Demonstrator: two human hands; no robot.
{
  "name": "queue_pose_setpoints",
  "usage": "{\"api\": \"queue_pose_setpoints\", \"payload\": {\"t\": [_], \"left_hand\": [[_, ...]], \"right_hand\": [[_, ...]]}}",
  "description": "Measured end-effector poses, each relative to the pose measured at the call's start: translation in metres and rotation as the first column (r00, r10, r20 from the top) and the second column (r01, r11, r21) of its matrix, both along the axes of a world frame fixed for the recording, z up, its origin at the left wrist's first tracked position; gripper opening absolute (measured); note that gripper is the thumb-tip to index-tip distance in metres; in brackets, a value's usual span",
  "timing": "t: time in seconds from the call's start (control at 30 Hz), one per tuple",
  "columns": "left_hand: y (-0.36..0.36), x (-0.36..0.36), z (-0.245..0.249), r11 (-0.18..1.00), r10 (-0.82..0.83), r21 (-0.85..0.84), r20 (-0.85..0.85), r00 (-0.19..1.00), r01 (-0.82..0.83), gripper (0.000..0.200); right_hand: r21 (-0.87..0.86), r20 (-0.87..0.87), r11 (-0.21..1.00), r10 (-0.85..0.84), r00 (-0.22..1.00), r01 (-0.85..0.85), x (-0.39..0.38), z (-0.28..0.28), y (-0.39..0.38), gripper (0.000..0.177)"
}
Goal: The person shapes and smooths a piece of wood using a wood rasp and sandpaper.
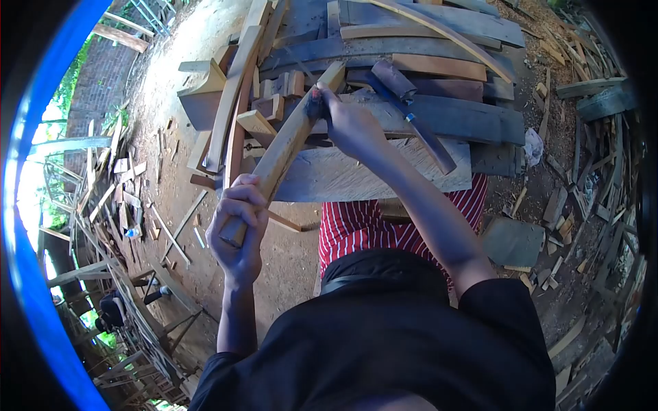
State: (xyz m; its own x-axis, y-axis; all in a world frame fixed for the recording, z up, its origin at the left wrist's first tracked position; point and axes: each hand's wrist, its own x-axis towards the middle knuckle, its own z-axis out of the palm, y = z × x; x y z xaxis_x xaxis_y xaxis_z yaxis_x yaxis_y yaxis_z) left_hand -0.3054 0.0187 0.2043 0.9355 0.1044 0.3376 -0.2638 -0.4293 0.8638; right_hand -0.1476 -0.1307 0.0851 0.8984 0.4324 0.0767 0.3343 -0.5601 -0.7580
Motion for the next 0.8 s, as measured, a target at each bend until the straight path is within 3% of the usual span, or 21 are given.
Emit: {"api": "queue_pose_setpoints", "payload": {"t": [0.1,0.17,0.2,0.3,0.37,0.4,0.5,0.57,0.6,0.67,0.8], "left_hand": [[0.002,0.0,0.001,1.0,0.01,-0.008,0.01,1.0,-0.01,0.019],[0.001,0.0,-0.001,0.999,0.03,-0.011,-0.005,1.0,-0.03,0.019],[-0.001,0.0,0.002,1.0,0.028,-0.014,-0.003,1.0,-0.028,0.019],[-0.004,-0.001,0.002,0.999,0.015,-0.029,-0.002,1.0,-0.016,0.019],[-0.005,0.0,0.003,0.999,-0.03,0.041,-0.005,1.0,0.03,0.018],[-0.007,0.0,0.003,0.998,-0.033,0.046,0.005,0.999,0.032,0.018],[-0.005,0.002,0.003,1.0,-0.02,0.006,0.012,1.0,0.02,0.018],[0.0,0.002,0.0,0.999,0.024,-0.036,0.018,1.0,-0.023,0.018],[0.001,0.003,0.0,0.998,0.034,-0.053,0.025,0.999,-0.032,0.018],[0.002,0.004,0.001,0.997,0.045,-0.064,0.015,0.999,-0.044,0.018],[-0.009,0.003,0.004,1.0,0.011,-0.017,0.02,1.0,-0.011,0.017]], "right_hand": [[-0.014,0.037,0.999,-0.036,0.999,0.037,0.0,0.005,-0.001,0.067],[-0.078,-0.188,0.991,0.091,0.978,-0.107,-0.047,0.044,-0.017,0.064],[-0.08,-0.204,0.989,0.102,0.974,-0.121,-0.058,0.052,-0.021,0.064],[-0.094,-0.199,0.98,0.155,0.968,-0.176,-0.062,0.048,-0.024,0.065],[-0.075,-0.026,0.997,0.013,1.0,-0.015,-0.016,0.007,-0.007,0.068],[-0.071,-0.016,0.997,0.01,1.0,-0.011,-0.001,-0.006,-0.002,0.068],[-0.07,0.117,0.995,-0.067,0.991,0.076,0.012,-0.008,0.002,0.07],[-0.122,-0.14,0.986,0.092,0.986,-0.109,-0.034,0.028,-0.015,0.07],[-0.127,-0.152,0.984,0.102,0.983,-0.122,-0.053,0.036,-0.021,0.07],[-0.077,0.006,0.987,0.145,0.989,-0.144,-0.081,0.045,-0.03,0.07],[-0.07,-0.037,0.997,0.04,0.999,-0.042,-0.009,-0.006,-0.008,0.071]]}}
